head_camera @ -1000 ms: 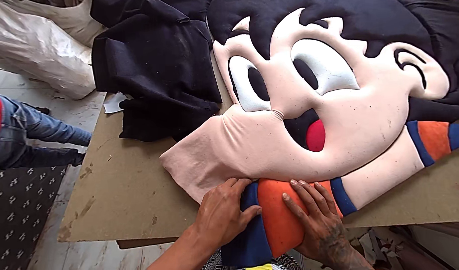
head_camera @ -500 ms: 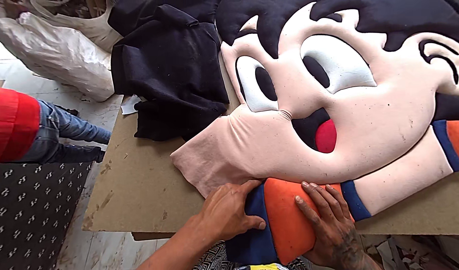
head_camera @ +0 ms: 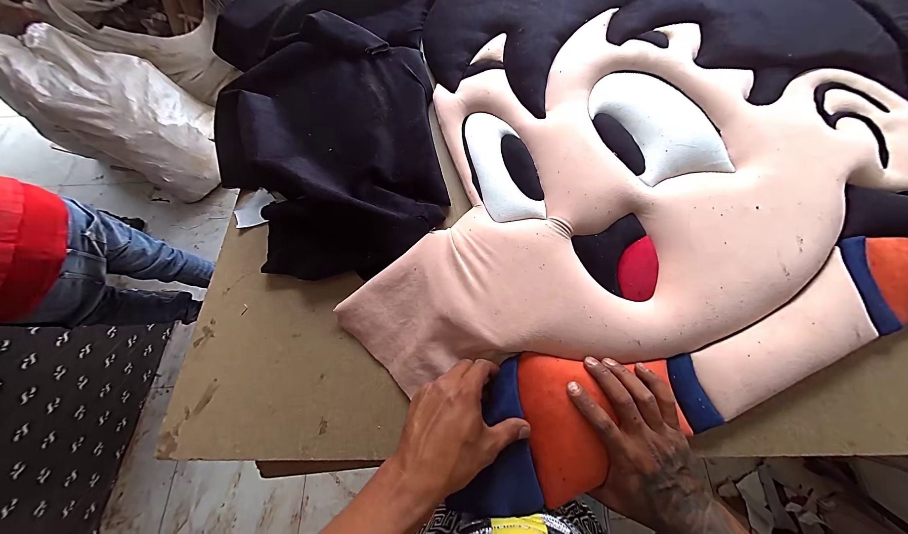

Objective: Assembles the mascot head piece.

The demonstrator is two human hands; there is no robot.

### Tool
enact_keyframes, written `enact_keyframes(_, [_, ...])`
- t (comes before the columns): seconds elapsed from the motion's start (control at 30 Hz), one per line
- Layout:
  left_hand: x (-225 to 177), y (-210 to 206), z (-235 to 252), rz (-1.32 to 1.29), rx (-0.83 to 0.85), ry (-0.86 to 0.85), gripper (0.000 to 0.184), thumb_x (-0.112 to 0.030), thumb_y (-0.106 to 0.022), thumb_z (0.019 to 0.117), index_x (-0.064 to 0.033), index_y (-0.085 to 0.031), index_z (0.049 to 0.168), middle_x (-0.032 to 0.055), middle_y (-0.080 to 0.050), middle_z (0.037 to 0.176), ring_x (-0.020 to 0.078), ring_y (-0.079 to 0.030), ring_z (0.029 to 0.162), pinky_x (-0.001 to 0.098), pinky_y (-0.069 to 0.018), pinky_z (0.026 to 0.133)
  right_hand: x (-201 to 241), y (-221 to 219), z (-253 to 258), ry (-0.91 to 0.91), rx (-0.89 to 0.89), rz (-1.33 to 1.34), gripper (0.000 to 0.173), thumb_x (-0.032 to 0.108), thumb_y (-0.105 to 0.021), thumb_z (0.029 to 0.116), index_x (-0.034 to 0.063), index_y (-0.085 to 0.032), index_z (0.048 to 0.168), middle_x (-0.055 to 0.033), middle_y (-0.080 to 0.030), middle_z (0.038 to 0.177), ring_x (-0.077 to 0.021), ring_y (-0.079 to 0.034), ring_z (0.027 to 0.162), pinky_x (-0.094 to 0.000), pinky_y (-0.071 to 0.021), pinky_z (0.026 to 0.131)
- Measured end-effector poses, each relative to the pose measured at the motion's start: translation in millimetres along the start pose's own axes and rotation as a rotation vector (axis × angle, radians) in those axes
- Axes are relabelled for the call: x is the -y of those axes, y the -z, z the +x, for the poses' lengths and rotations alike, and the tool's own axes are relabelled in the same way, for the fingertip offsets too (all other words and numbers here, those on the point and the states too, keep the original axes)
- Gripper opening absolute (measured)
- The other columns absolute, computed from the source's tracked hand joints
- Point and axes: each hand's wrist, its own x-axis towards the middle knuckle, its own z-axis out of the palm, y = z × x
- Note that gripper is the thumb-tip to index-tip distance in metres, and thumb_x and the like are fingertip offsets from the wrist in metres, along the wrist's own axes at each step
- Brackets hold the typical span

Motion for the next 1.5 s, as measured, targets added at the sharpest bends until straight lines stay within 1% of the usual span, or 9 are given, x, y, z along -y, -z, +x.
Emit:
enact_keyframes(0.13, [8.6,-6.5,-7.1,-0.040,-0.084,-0.059,0.076,-0.085,-0.062,0.0745,-0.0277,-0.071,0.124,-0.0077,-0.068,0.092,0.0064,-0.065,0.076,0.0306,-0.0576,0.068,-0.3,4.3,-0.9,0.019,0.079,0.000,0.112,0.074,-0.073,0.0586,0.0311,-0.040,0.156,-0.0122,-0.045,0.158,-0.0351,-0.041,0.146,-0.0640,-0.0260,0.120])
enact_keyframes(0.2, [13.2,-6.3,-9.5,-0.055,-0.159,-0.099,0.067,-0.080,-0.054,0.0865,-0.0287,-0.072,0.126,-0.0049,-0.067,0.091,0.0088,-0.065,0.076,0.0317,-0.0578,0.066,-0.8,13.7,1.0,0.028,0.154,0.009,0.128,0.088,-0.069,0.0507,0.0292,-0.034,0.159,-0.0139,-0.039,0.162,-0.0373,-0.036,0.149,-0.0679,-0.0226,0.120])
enact_keyframes(0.3, [24.7,1.0,-9.2,-0.058,-0.302,-0.203,0.036,-0.045,-0.045,0.1067,-0.0315,-0.073,0.124,-0.0044,-0.070,0.096,0.0103,-0.067,0.087,0.0313,-0.0582,0.074,-0.7,35.9,9.8,0.020,0.248,0.092,0.131,0.098,-0.060,0.0539,0.0252,-0.036,0.161,-0.0166,-0.034,0.165,-0.0400,-0.030,0.153,-0.0692,-0.0216,0.121])
enact_keyframes(0.37, [35.3,4.7,-6.3,0.024,-0.320,-0.307,0.031,-0.030,-0.047,0.1050,-0.0330,-0.072,0.123,-0.0057,-0.069,0.102,0.0113,-0.066,0.095,0.0310,-0.0568,0.079,9.9,44.7,18.0,0.026,0.175,0.208,0.108,0.089,-0.063,0.0685,0.0228,-0.049,0.153,-0.0142,-0.046,0.158,-0.0358,-0.040,0.147,-0.0581,-0.0349,0.119])
enact_keyframes(0.43, [42.2,5.2,-2.8,0.101,-0.268,-0.375,0.030,-0.033,-0.050,0.1042,-0.0336,-0.071,0.125,-0.0052,-0.069,0.105,0.0131,-0.065,0.099,0.0326,-0.0557,0.084,34.8,40.6,28.8,0.041,0.042,0.294,0.077,0.074,-0.063,0.0837,0.0241,-0.061,0.142,-0.0064,-0.060,0.144,-0.0265,-0.054,0.135,-0.0462,-0.0473,0.110])
enact_keyframes(0.53, [43.6,5.5,2.7,0.168,-0.188,-0.411,0.035,-0.043,-0.060,0.0956,-0.0326,-0.070,0.127,-0.0037,-0.067,0.109,0.0157,-0.063,0.101,0.0349,-0.0544,0.086,67.8,15.1,42.5,0.088,-0.037,0.353,0.054,0.062,-0.065,0.0907,0.0323,-0.065,0.136,0.0032,-0.062,0.142,-0.0197,-0.056,0.130,-0.0420,-0.0484,0.106])
enact_keyframes(1.07, [49.7,-0.1,9.4,0.238,-0.313,-0.484,0.025,-0.023,-0.050,0.1039,-0.0229,-0.075,0.108,-0.0015,-0.068,0.091,0.0154,-0.067,0.085,0.0315,-0.0571,0.074,80.6,-14.9,48.4,0.012,-0.108,0.115,0.040,0.054,-0.057,0.0933,0.0339,-0.075,0.123,0.0097,-0.065,0.139,-0.0143,-0.058,0.118,-0.0395,-0.0410,0.101])
enact_keyframes(1.33, [62.1,6.5,10.9,0.260,-0.334,-0.619,0.024,-0.013,-0.051,0.1017,-0.0194,-0.073,0.108,0.0016,-0.068,0.091,0.0185,-0.067,0.086,0.0334,-0.0580,0.075,80.6,-17.9,50.4,-0.009,-0.118,0.072,0.038,0.053,-0.058,0.0932,0.0346,-0.076,0.122,0.0120,-0.065,0.139,-0.0123,-0.058,0.117,-0.0382,-0.0399,0.099])
enact_keyframes(1.5, [54.4,27.7,10.0,0.184,-0.307,-0.468,0.028,-0.021,-0.048,0.1025,-0.0268,-0.073,0.113,-0.0030,-0.068,0.096,0.0153,-0.065,0.092,0.0333,-0.0554,0.079,81.6,-19.0,51.3,-0.035,-0.132,0.085,0.037,0.053,-0.059,0.0925,0.0348,-0.076,0.120,0.0120,-0.065,0.138,-0.0118,-0.058,0.116,-0.0377,-0.0403,0.099])
